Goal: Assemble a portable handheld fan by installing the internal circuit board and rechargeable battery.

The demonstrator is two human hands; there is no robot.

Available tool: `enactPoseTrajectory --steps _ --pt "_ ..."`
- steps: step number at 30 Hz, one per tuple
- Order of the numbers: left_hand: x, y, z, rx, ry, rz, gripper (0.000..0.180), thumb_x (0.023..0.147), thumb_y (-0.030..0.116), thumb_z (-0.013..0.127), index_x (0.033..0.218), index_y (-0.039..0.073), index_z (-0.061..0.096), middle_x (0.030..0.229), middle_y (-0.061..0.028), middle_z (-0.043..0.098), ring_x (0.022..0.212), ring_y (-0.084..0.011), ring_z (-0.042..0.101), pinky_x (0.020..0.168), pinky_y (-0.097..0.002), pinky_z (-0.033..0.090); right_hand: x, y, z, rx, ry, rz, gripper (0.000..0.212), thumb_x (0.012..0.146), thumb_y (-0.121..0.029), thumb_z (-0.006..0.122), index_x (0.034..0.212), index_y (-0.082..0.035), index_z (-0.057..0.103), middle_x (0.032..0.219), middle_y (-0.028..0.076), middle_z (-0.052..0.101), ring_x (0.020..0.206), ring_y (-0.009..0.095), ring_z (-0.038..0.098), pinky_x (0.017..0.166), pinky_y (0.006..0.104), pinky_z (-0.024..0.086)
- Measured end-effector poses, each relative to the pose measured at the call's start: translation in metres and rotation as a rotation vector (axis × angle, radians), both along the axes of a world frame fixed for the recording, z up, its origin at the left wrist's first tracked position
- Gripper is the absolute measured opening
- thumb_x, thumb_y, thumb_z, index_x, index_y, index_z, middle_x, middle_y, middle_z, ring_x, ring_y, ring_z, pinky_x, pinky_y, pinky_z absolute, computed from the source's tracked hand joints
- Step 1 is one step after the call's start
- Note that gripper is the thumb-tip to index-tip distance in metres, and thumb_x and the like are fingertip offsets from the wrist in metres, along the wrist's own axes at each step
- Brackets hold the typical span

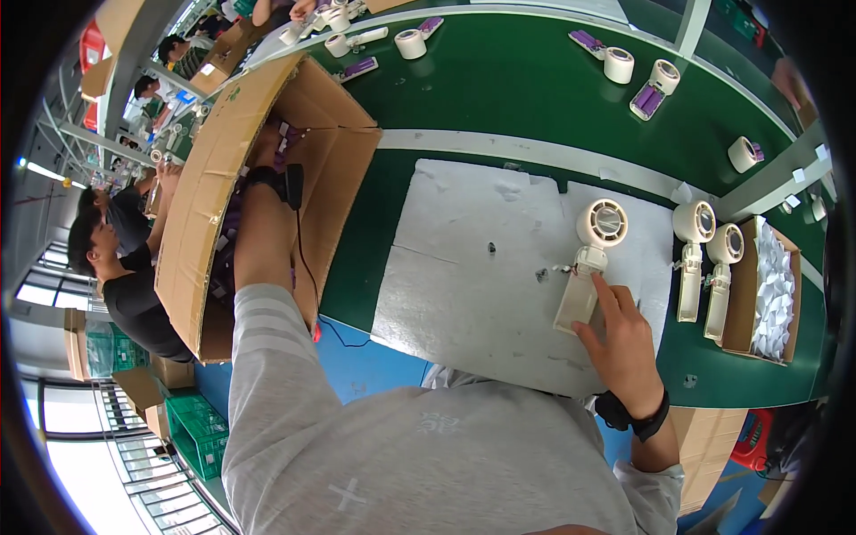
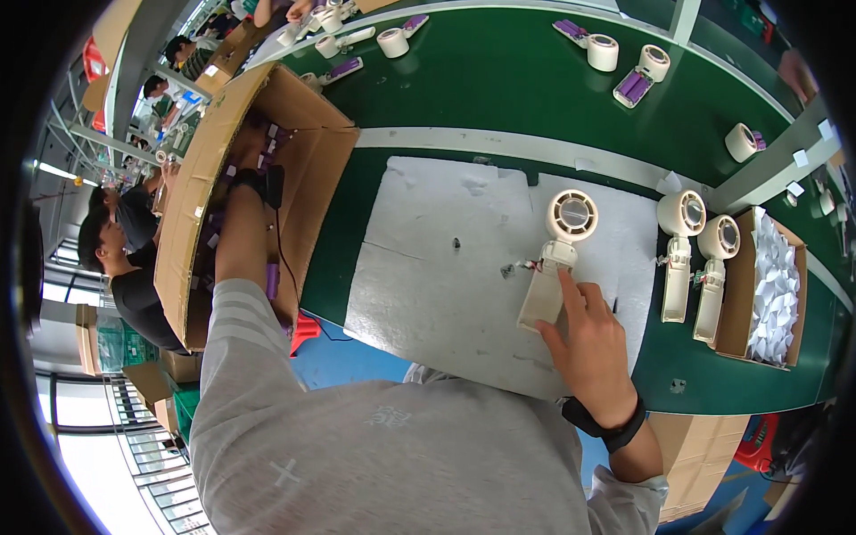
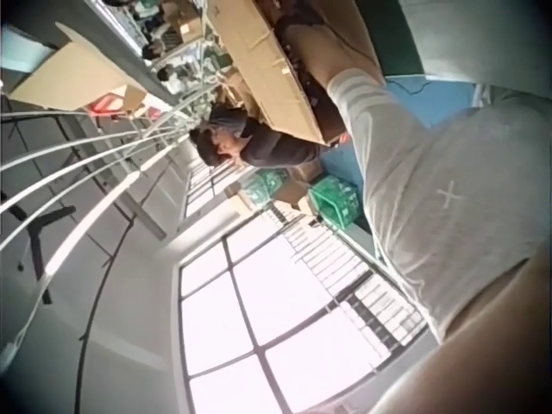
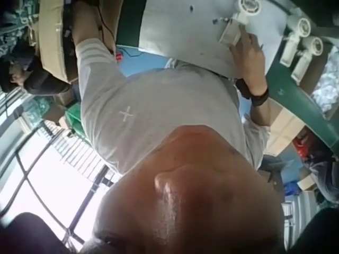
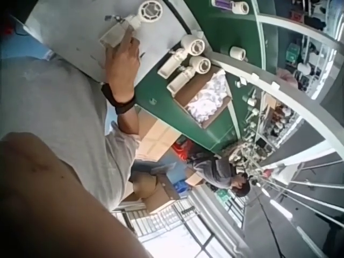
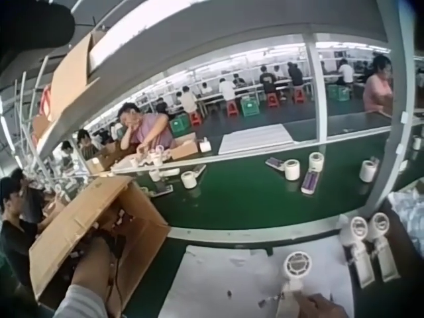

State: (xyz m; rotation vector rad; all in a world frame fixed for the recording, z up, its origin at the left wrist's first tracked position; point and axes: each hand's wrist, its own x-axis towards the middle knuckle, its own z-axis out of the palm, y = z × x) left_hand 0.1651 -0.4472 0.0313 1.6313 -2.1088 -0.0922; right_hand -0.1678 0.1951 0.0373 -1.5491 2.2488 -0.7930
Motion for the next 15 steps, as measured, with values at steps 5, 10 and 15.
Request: enactPoseTrajectory --steps 5,10,15 --pt "-0.001 0.006 -0.027 -0.088 -0.222 -0.012 0.057 0.079 0.039 0.067 0.126 0.008 0.060 0.117 -0.0190 0.065 0.108 -0.0360 0.062 0.092 -0.0428 0.049 -0.013 0.003 0.007 -0.007 -0.115 0.026 0.063 0.073 -0.005 0.076 0.131 -0.005 0.053 0.109 0.013 0.058 0.075 0.025 0.059 0.065 0.0354 0.050" --pt "-0.025 0.095 -0.023 0.028 -0.173 -0.008 0.053 0.073 0.022 0.072 0.123 0.007 0.062 0.107 -0.0145 0.070 0.098 -0.0297 0.068 0.083 -0.0376 0.053 -0.024 0.004 0.010 -0.072 -0.158 0.008 0.060 0.073 -0.003 0.076 0.129 -0.006 0.054 0.112 0.012 0.059 0.075 0.022 0.059 0.064 0.0324 0.050" --pt "-0.074 0.239 0.020 0.556 0.738 -0.401 0.033 0.088 0.004 0.067 0.121 0.004 0.063 0.103 -0.0060 0.068 0.085 -0.0097 0.063 0.071 -0.0238 0.050 -0.027 0.008 0.012 -0.089 -0.542 0.123 0.048 0.083 -0.009 0.071 0.127 -0.002 0.054 0.112 0.012 0.061 0.081 0.018 0.062 0.068 0.0307 0.052"
